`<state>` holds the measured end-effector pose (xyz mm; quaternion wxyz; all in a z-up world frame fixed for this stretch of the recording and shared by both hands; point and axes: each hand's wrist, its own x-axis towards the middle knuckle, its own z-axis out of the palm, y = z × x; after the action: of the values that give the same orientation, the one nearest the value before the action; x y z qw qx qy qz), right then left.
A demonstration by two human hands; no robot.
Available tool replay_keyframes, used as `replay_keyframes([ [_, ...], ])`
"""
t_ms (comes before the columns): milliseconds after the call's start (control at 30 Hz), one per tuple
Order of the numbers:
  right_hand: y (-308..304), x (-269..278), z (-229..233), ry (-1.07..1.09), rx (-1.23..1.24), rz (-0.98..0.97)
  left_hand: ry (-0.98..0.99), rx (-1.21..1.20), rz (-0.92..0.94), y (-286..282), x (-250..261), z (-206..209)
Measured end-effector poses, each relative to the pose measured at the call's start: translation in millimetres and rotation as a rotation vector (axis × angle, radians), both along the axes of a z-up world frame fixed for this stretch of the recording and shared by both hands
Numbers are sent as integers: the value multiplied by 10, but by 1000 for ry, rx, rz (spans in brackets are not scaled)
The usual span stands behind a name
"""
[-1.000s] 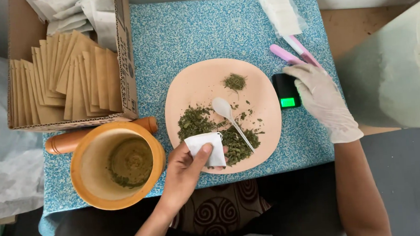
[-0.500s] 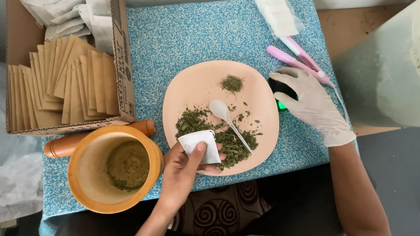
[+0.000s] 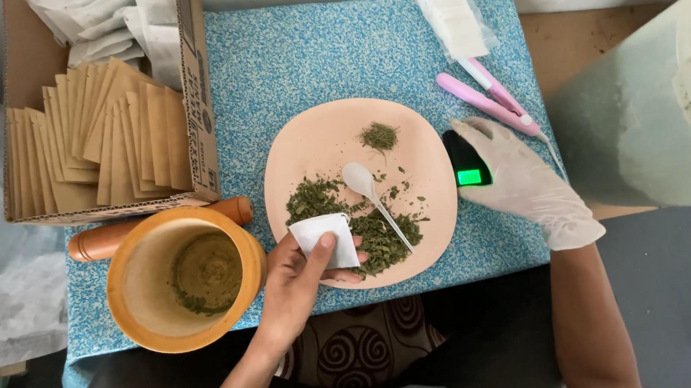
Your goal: Packaging dried herbs into small white packets using a spoon and a digital scale, then placing the filled packets into brown envelopes.
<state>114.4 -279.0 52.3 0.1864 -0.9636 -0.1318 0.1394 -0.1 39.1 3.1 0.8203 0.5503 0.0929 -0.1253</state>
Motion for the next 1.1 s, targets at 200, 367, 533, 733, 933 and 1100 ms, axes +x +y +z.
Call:
replay_keyframes([
  [200,-80,1,-24,6,4,8,52,-10,11,-4,8,36],
  [367,-27,-126,349,25,28,-152,7,-51,15,-4,-5,-20],
  [533,97,-409,-3,-839,382,-24,-154,-118,-48,-22,-61,-87],
  [733,750,-993,-382,-542,652,99,-201,-145,-53,-75,-153,-231],
  [933,990,-1154,-531,-282,689,108,-478,245,-94,-4,-154,-87],
  [1100,1017,-1136,-551,-222,832,60,-545,487,-26,36,-212,-197],
])
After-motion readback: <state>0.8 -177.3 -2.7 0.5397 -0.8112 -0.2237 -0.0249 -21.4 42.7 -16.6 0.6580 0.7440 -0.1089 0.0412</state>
